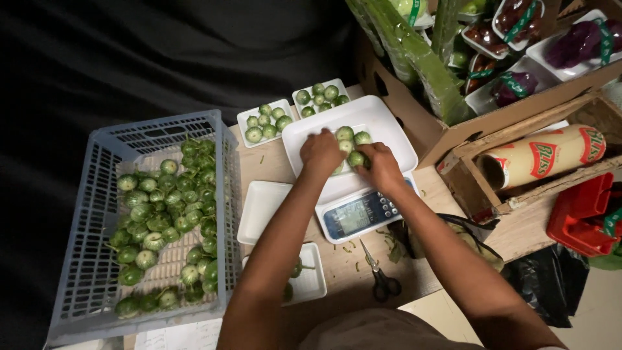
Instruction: Trimming the stems of small green eggplants using scissors and placing them into trays for weighing.
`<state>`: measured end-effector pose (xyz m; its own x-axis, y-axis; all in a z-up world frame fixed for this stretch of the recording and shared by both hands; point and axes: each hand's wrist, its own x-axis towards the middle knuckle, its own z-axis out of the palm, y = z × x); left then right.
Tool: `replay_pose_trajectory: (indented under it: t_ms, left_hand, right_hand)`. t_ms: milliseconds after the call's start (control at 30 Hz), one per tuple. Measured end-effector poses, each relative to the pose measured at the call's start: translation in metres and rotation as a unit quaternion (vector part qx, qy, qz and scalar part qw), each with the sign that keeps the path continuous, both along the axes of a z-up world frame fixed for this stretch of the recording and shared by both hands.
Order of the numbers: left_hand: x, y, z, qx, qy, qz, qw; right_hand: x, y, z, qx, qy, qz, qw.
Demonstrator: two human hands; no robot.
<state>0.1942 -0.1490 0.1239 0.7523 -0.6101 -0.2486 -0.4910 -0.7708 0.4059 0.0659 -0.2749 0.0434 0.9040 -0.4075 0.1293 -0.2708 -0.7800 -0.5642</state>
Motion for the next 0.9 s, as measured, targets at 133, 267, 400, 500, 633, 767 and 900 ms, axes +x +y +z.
replay_pose_trajectory:
  t_ms: [133,267,400,500,633,767,900]
  left_hand:
    - [0.002,0.018,-0.019,-0.018,0.041,-0.020,0.999]
    - [0.004,0.027,-0.013,-0.025,0.056,-0.065,0.996]
    - [0.004,0.036,-0.009,-0.051,0.066,-0.058,0.995]
    - [0.000,0.039,-0.003,-0.046,0.075,-0.058,0.994]
    - [0.007,0.033,-0.029,-0.043,0.064,-0.050,0.996]
    - [0.007,0.038,-0.033,-0.063,0.067,-0.051,0.994]
    - [-0.007,0.062,0.005,-0.097,0.080,-0.031,0.992]
  right_hand:
    - [0.003,-0.003,-0.006,-0.008,0.012,0.001,1.000]
    - [0.000,0.002,-0.002,-0.009,0.006,-0.013,1.000]
    - [0.004,0.002,-0.011,-0.008,0.003,-0.022,1.000]
    - [0.005,0.002,-0.008,0.003,-0.006,-0.021,1.000]
    - [0.000,-0.001,-0.005,0.027,-0.026,-0.008,0.999]
    - [-0.011,0.000,0.002,0.067,-0.043,-0.012,0.997]
    - [-0.030,-0.001,0.005,0.094,-0.095,-0.033,0.990]
